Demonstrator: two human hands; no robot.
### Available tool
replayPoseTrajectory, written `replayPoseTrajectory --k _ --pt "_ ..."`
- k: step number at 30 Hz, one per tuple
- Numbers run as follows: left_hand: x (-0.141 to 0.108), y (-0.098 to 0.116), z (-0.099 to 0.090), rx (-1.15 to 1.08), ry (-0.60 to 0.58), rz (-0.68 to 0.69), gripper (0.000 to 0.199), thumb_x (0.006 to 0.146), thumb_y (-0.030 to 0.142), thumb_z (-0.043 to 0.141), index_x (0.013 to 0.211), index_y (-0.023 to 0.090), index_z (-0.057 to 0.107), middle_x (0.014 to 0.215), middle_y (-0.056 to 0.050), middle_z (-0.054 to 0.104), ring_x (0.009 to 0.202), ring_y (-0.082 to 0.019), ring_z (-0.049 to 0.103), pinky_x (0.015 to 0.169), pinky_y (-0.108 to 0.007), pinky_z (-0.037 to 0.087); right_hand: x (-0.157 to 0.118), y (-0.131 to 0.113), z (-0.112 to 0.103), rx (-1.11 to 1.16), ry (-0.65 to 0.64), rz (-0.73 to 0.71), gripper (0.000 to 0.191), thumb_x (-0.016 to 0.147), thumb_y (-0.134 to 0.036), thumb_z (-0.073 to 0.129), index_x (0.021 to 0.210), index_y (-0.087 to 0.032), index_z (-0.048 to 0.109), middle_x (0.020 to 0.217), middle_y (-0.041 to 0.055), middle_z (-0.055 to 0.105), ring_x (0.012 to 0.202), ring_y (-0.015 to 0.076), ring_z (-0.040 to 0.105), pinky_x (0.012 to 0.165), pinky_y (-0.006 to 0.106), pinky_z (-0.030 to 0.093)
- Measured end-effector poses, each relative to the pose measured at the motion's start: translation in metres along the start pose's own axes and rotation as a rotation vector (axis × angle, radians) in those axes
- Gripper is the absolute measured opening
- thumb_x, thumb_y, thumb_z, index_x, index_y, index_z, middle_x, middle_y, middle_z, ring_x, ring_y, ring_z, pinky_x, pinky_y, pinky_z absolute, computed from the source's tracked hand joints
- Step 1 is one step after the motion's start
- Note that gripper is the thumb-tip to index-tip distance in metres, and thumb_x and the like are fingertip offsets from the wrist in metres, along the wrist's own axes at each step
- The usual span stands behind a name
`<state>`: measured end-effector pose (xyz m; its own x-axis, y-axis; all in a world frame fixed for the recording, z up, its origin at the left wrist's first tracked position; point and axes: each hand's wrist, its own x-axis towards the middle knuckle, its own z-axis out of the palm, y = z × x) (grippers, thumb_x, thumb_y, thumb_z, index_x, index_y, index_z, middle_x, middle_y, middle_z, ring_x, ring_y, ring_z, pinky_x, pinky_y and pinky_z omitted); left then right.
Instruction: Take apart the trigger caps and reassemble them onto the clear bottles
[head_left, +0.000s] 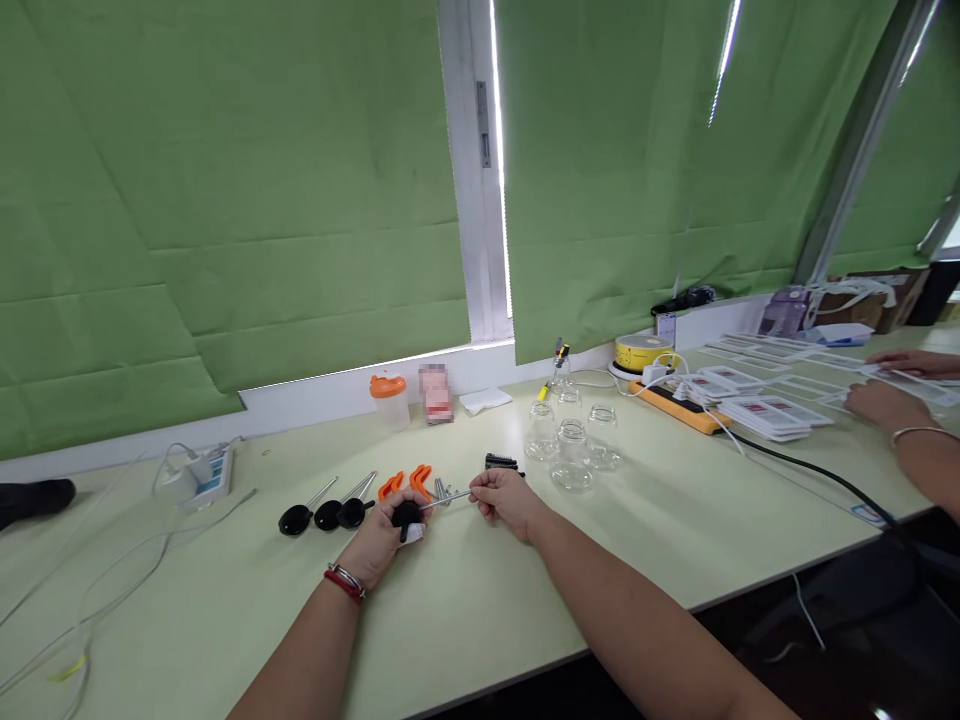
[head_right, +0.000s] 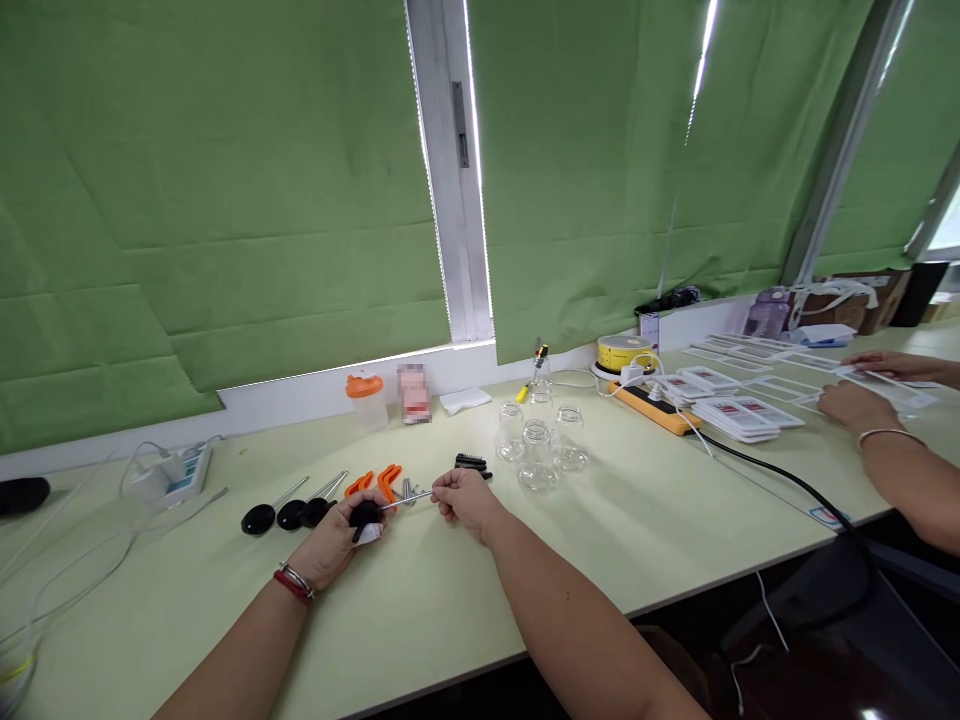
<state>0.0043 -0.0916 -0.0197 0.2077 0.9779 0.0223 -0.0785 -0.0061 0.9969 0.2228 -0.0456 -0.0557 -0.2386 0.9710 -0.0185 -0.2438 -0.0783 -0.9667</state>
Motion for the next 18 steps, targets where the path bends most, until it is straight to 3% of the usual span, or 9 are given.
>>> replayPoseTrajectory --k 7,14,18 --pt "-0.003 0.005 0.000 -0.005 -0.060 0.004 0.035 0.055 0.005 0.068 0.086 0.022 0.068 0.087 -0.008 0.066 0.067 -0.018 0.057 0.062 -0.029 0.044 -0.001 -0.004 0.001 -0.002 0.028 0.023 0.021 0.065 -0.024 0.073 0.076 -0.013 0.058 0.066 0.0027 0.066 0.041 0.0061 0.047 0.036 0.020 0.035" --pt "-0.013 0.014 0.000 -0.070 -0.186 -0.010 0.053 0.047 0.004 0.060 0.096 0.022 0.070 0.092 -0.009 0.063 0.084 -0.025 0.056 0.072 -0.035 0.045 -0.001 -0.006 0.001 -0.021 0.051 0.023 0.019 0.066 -0.022 0.073 0.073 -0.014 0.057 0.062 0.0015 0.064 0.041 0.0061 0.047 0.037 0.020 0.035" --pt "-0.014 0.016 0.000 -0.138 -0.221 0.006 0.045 0.052 0.011 0.064 0.095 0.019 0.069 0.094 -0.010 0.061 0.087 -0.025 0.055 0.072 -0.033 0.044 -0.003 -0.007 0.001 -0.039 0.046 0.029 0.015 0.067 -0.018 0.070 0.073 -0.013 0.057 0.062 0.0015 0.065 0.040 0.0060 0.046 0.036 0.019 0.035"
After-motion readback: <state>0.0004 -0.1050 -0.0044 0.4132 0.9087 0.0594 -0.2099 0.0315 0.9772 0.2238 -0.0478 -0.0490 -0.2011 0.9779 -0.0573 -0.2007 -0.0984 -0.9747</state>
